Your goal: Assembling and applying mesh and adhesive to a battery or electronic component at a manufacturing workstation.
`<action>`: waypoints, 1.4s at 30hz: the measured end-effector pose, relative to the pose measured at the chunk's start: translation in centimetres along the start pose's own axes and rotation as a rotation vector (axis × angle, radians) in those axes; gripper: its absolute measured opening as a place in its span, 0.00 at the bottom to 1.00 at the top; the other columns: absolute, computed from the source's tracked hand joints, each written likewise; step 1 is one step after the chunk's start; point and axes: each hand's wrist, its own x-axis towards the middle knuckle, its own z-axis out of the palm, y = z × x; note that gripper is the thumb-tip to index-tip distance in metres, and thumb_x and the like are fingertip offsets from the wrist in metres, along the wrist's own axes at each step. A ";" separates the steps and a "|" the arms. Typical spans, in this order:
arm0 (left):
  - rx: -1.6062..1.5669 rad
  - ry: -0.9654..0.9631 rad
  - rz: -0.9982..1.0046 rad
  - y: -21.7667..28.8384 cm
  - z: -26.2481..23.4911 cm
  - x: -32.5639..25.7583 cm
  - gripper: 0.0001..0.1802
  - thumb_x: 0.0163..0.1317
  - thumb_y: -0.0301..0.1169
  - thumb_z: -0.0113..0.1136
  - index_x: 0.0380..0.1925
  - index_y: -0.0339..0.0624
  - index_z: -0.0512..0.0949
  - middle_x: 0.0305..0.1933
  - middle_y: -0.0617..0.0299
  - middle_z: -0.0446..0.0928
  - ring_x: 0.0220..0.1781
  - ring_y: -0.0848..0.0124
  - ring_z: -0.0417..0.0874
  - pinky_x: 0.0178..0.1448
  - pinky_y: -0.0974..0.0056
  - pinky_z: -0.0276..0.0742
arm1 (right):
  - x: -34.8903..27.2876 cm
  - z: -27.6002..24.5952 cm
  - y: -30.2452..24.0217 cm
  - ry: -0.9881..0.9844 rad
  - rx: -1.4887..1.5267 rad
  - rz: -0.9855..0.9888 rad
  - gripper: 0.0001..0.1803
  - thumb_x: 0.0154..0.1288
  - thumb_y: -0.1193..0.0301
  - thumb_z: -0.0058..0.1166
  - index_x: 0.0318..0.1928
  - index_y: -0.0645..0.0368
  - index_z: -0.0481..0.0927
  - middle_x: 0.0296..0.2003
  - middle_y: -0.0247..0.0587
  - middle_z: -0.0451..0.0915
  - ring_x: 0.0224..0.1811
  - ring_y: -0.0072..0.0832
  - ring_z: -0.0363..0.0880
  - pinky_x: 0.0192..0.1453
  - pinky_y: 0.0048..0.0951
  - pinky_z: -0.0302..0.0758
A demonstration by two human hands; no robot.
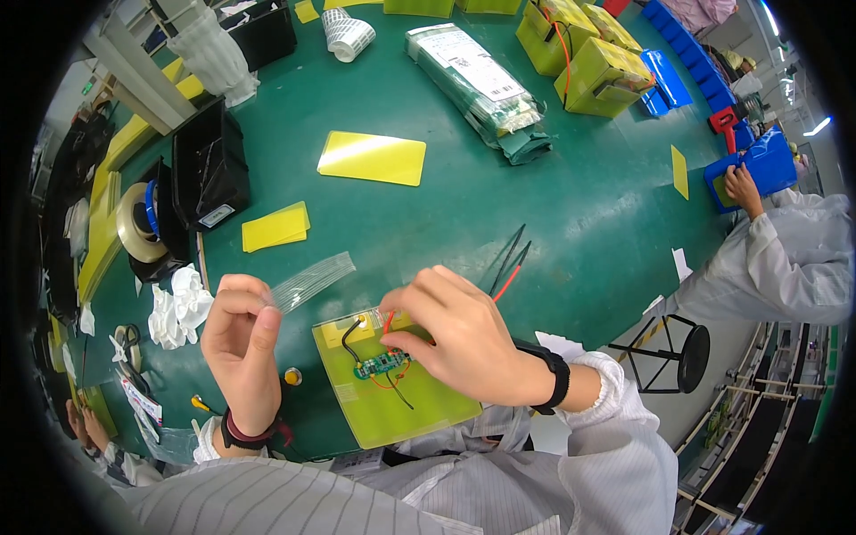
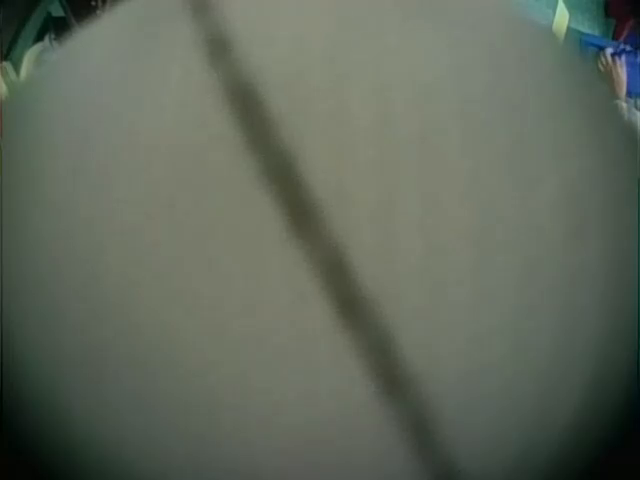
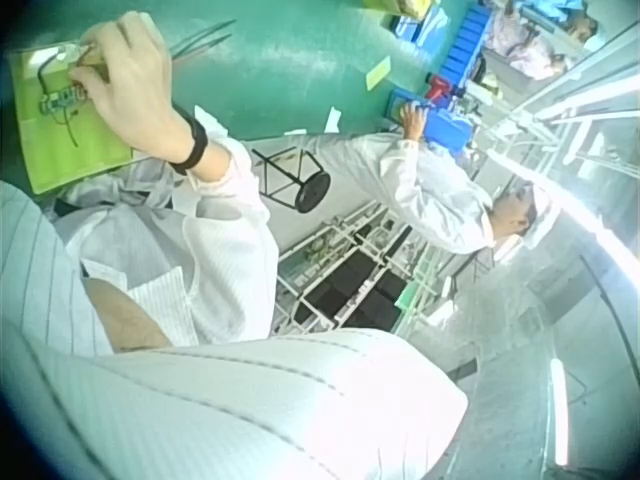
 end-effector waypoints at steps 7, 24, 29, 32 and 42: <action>-0.071 0.014 -0.068 -0.2 0.2 0.0 0.07 0.60 0.19 0.68 0.34 0.36 0.78 0.43 0.60 0.73 0.45 0.71 0.71 0.51 0.68 0.66 | -0.8 -0.3 0.3 -0.019 -0.179 -0.261 0.19 0.47 0.74 0.75 0.43 0.58 0.88 0.29 0.33 0.75 0.28 0.29 0.72 0.29 0.30 0.69; -0.123 -0.088 -0.255 -1.0 1.1 -0.8 0.06 0.59 0.19 0.69 0.34 0.35 0.80 0.42 0.59 0.75 0.45 0.71 0.72 0.51 0.67 0.66 | 0.6 -3.7 1.7 -0.024 0.226 0.252 0.12 0.60 0.75 0.69 0.44 0.60 0.85 0.30 0.34 0.77 0.28 0.23 0.71 0.32 0.27 0.69; -0.152 -0.114 -0.372 -1.5 1.5 -0.9 0.08 0.57 0.17 0.71 0.34 0.36 0.81 0.43 0.59 0.74 0.45 0.71 0.72 0.52 0.67 0.67 | 1.1 -3.0 3.2 -0.134 0.403 0.243 0.15 0.56 0.76 0.72 0.45 0.60 0.85 0.34 0.34 0.79 0.31 0.19 0.73 0.35 0.23 0.68; -0.136 -0.134 -0.370 -1.6 1.6 -1.0 0.08 0.55 0.17 0.71 0.32 0.36 0.81 0.43 0.59 0.74 0.45 0.71 0.72 0.52 0.67 0.67 | 1.1 -2.6 4.0 -0.199 0.421 0.192 0.11 0.59 0.76 0.70 0.43 0.60 0.84 0.34 0.34 0.79 0.32 0.18 0.74 0.34 0.22 0.68; 0.300 -0.226 -0.243 -1.4 1.0 -0.7 0.13 0.49 0.23 0.77 0.25 0.41 0.78 0.39 0.60 0.72 0.42 0.66 0.71 0.48 0.63 0.64 | 2.2 -2.6 3.3 -0.238 0.541 0.301 0.06 0.65 0.74 0.65 0.35 0.61 0.80 0.30 0.34 0.74 0.29 0.22 0.73 0.34 0.25 0.69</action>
